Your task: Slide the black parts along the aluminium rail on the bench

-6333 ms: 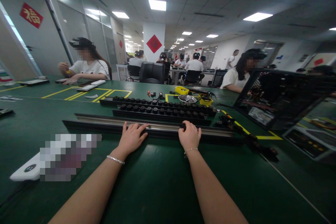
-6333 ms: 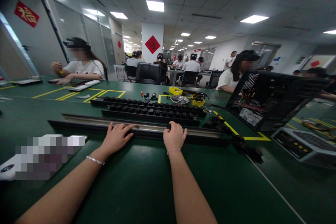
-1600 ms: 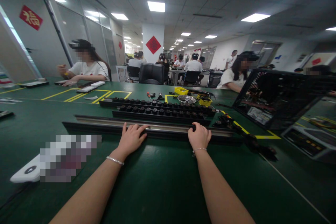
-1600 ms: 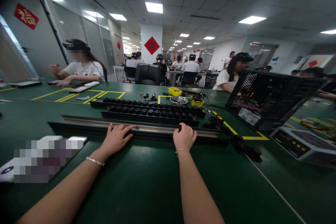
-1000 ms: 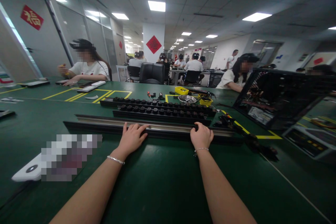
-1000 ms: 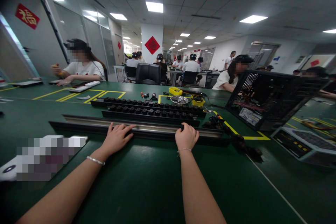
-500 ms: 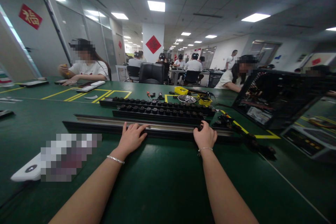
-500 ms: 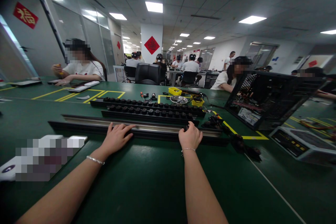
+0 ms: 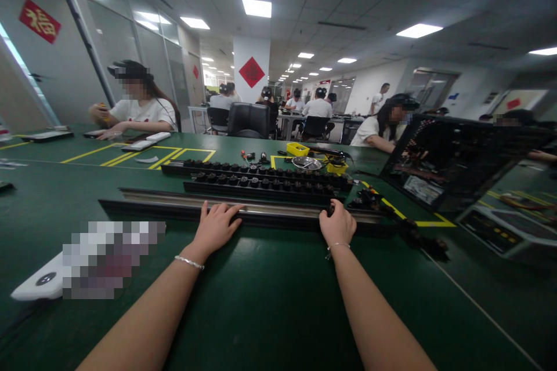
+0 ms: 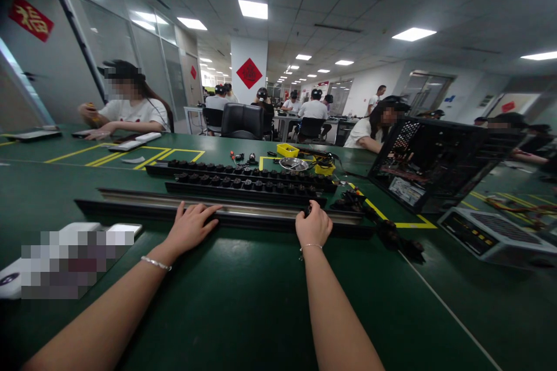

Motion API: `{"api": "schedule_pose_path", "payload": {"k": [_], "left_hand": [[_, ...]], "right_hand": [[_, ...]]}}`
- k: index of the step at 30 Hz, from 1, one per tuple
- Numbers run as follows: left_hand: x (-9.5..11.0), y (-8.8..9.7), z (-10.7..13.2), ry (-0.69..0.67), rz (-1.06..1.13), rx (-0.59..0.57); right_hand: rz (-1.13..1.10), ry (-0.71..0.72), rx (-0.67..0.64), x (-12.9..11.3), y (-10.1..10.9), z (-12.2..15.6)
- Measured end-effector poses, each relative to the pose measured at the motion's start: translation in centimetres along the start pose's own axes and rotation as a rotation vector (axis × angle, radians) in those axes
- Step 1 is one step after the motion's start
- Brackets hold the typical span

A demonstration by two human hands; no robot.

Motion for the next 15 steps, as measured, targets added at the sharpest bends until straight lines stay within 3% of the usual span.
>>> {"api": "schedule_pose_path", "payload": {"k": [5,15], "left_hand": [[0.2,0.2,0.1,-0.011,0.018,0.005],[0.1,0.1,0.0,-0.011,0.019,0.002]], "right_hand": [[0.046,0.035,0.071,0.0,0.4,0.4],[0.032,0.0,0.026,0.9,0.3,-0.5]]}}
Point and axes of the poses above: each hand's wrist, its own z-axis away from the middle knuckle, its own y-axis out of the back of the hand, x = y × z, the point moved 9 cm from there along -z, towards the middle knuckle, and after that the axes turned 10 degrees about -x, right-handed, at the moved point
